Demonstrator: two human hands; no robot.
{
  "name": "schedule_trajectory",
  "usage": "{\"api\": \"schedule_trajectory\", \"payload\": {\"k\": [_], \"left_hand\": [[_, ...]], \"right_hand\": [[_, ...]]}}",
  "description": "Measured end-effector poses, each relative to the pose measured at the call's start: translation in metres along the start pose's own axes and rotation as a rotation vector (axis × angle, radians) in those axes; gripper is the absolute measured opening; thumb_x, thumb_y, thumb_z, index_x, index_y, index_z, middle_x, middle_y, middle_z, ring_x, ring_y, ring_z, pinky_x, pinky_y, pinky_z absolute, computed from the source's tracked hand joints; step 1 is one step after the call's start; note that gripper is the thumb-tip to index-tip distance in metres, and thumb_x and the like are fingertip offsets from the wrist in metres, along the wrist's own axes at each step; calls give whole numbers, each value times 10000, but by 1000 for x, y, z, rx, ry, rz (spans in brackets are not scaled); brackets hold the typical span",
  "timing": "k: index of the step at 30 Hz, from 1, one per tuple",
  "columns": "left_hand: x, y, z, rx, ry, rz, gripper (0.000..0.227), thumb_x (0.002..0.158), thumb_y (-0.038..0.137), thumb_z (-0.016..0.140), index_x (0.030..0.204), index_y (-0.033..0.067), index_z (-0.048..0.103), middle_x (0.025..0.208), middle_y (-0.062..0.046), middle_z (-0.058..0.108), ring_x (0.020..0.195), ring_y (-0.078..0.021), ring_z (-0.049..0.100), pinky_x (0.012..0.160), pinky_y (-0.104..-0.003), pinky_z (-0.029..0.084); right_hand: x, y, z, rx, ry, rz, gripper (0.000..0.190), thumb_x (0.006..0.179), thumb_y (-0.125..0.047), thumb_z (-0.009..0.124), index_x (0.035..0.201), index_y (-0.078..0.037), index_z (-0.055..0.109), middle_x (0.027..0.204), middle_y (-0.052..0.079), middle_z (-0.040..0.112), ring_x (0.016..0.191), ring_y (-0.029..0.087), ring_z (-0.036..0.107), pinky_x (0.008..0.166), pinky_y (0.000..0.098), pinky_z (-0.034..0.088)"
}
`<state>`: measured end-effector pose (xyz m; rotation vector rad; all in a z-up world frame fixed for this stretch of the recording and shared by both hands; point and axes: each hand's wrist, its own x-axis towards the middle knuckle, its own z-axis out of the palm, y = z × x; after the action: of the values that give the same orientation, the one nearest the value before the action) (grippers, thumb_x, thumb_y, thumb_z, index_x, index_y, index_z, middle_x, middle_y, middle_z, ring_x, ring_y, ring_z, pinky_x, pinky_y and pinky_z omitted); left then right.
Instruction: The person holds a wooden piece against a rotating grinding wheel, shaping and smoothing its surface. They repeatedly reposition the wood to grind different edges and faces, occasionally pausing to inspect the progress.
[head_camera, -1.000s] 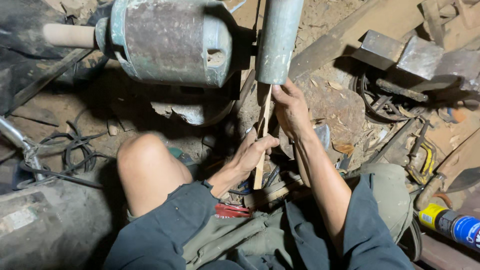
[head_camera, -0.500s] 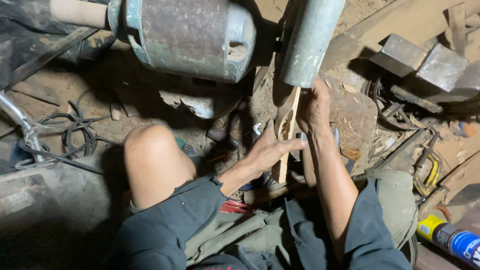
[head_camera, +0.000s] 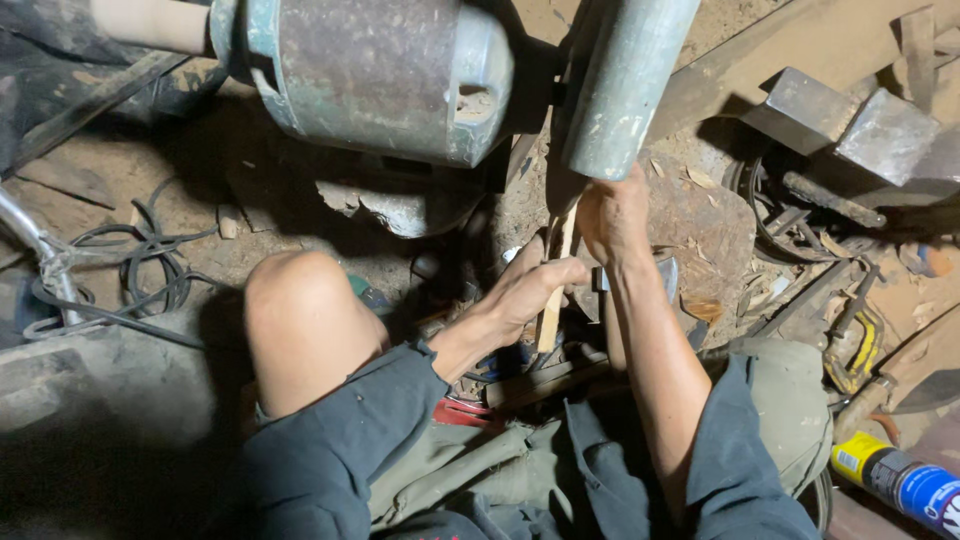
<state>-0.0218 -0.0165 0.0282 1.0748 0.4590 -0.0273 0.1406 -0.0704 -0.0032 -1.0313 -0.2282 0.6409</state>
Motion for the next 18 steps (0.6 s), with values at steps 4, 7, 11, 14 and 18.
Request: {"api": "schedule_trajectory", "payload": {"k": [4,7,11,14,18], "left_hand": [[-8,-6,2,39,62,-68,322,806,281,656,1032,89,533,900,-19,599,829,-138,567,714,-337,509],[-16,-13,5,3,54,-63,278,823,283,649,998,97,539,859,-2,600,808,-113,568,707,-310,499],[-27,-15,7,-28,47,-86,219,821,247,657,912,102,520,812,10,547,752,-100,527,676,-294,474],[-35,-16,10,-22,56,-76,199,797,219,658,868,116,503,773,14,515,709,-104,503,641,-291,445],[-46,-18,14,-10,60,-29,181,787,207,648,861,112,512,748,7,502,691,-106,484,633,-284,427]], "right_hand": [[-8,10,-4,104,-96,-63,288,841,-16,683,1128,-5,656,1052,49,688,979,146,620,962,331,485],[-17,16,-11,153,-148,-65,235,928,-28,715,1153,-5,648,1012,35,669,871,124,589,866,306,502],[-29,19,-8,130,-68,0,256,968,-97,732,1193,0,656,994,19,663,835,101,569,817,280,498],[-38,16,-4,131,-47,25,374,932,-118,768,1265,3,649,1023,7,664,806,78,545,787,245,467],[-51,10,2,59,-52,19,472,932,-172,777,1331,24,616,1128,22,663,887,92,554,792,250,448]]}}
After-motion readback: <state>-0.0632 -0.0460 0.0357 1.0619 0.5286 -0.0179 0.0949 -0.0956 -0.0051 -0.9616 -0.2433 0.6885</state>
